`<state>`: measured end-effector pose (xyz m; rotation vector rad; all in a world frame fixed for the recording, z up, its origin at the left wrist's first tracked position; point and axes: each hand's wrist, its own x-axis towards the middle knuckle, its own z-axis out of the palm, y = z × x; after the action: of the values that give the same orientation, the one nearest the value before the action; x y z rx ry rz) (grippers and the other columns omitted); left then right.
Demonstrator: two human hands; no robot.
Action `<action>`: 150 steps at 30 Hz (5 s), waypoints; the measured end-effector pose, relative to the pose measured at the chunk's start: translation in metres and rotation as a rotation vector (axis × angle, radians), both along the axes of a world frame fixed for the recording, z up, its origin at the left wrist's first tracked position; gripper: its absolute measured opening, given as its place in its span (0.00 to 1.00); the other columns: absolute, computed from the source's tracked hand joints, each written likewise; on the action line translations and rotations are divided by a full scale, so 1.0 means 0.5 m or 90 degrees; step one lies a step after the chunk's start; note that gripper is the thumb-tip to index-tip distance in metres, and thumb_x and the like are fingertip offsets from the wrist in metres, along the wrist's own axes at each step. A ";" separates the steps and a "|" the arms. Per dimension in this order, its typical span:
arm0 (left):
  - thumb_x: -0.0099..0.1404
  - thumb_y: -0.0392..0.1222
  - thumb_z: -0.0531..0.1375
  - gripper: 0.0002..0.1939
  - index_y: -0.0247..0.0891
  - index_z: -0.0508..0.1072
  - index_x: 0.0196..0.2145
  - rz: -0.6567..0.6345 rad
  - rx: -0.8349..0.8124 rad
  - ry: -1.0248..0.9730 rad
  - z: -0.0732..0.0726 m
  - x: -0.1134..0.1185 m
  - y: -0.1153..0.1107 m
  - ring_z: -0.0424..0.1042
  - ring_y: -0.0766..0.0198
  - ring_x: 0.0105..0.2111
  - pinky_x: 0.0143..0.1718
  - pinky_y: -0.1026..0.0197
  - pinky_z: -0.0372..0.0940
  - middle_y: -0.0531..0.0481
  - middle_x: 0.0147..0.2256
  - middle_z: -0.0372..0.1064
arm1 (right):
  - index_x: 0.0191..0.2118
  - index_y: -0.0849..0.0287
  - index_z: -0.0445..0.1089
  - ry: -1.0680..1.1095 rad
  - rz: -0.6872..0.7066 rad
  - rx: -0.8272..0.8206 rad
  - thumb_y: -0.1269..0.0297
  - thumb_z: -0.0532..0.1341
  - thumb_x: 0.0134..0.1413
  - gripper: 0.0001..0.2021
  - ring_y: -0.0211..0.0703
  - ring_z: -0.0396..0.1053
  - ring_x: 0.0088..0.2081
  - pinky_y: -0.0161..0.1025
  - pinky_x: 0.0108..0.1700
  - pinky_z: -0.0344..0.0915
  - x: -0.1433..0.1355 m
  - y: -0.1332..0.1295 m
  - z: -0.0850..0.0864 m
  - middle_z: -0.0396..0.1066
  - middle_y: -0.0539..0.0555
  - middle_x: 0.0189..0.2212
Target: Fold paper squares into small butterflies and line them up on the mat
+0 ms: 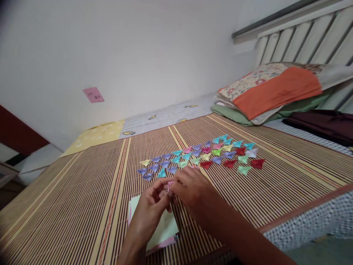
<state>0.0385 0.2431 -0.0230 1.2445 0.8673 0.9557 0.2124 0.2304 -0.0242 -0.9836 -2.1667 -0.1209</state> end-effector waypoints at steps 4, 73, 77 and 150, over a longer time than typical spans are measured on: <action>0.63 0.47 0.68 0.16 0.35 0.77 0.45 0.012 0.001 -0.006 -0.001 -0.002 0.002 0.66 0.68 0.26 0.26 0.66 0.62 0.50 0.31 0.73 | 0.52 0.57 0.71 0.144 -0.029 -0.035 0.69 0.60 0.69 0.09 0.50 0.69 0.48 0.47 0.50 0.67 0.021 -0.010 0.002 0.73 0.57 0.44; 0.71 0.55 0.59 0.21 0.45 0.69 0.57 0.099 0.174 0.326 0.004 -0.035 0.008 0.77 0.55 0.44 0.43 0.53 0.68 0.43 0.52 0.75 | 0.32 0.60 0.71 0.033 -0.463 -0.426 0.74 0.59 0.63 0.08 0.41 0.72 0.32 0.36 0.33 0.61 0.185 0.039 -0.074 0.76 0.53 0.30; 0.70 0.55 0.59 0.19 0.43 0.73 0.52 0.051 0.174 0.369 0.006 -0.029 0.006 0.76 0.53 0.43 0.40 0.53 0.68 0.43 0.50 0.76 | 0.42 0.62 0.74 -0.059 -0.507 -0.500 0.64 0.63 0.68 0.07 0.43 0.75 0.39 0.44 0.43 0.73 0.266 0.097 -0.089 0.76 0.53 0.39; 0.71 0.52 0.59 0.15 0.45 0.77 0.50 -0.003 0.197 0.395 0.028 -0.055 -0.015 0.77 0.55 0.43 0.45 0.53 0.70 0.44 0.49 0.78 | 0.37 0.51 0.72 0.101 -0.173 -0.448 0.68 0.58 0.62 0.06 0.50 0.77 0.42 0.43 0.44 0.73 0.144 -0.249 -0.305 0.79 0.55 0.40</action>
<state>0.0109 0.2358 -0.0090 1.8603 1.2213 0.7177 0.2844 0.1057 -0.1769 -1.6108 -1.9387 0.6098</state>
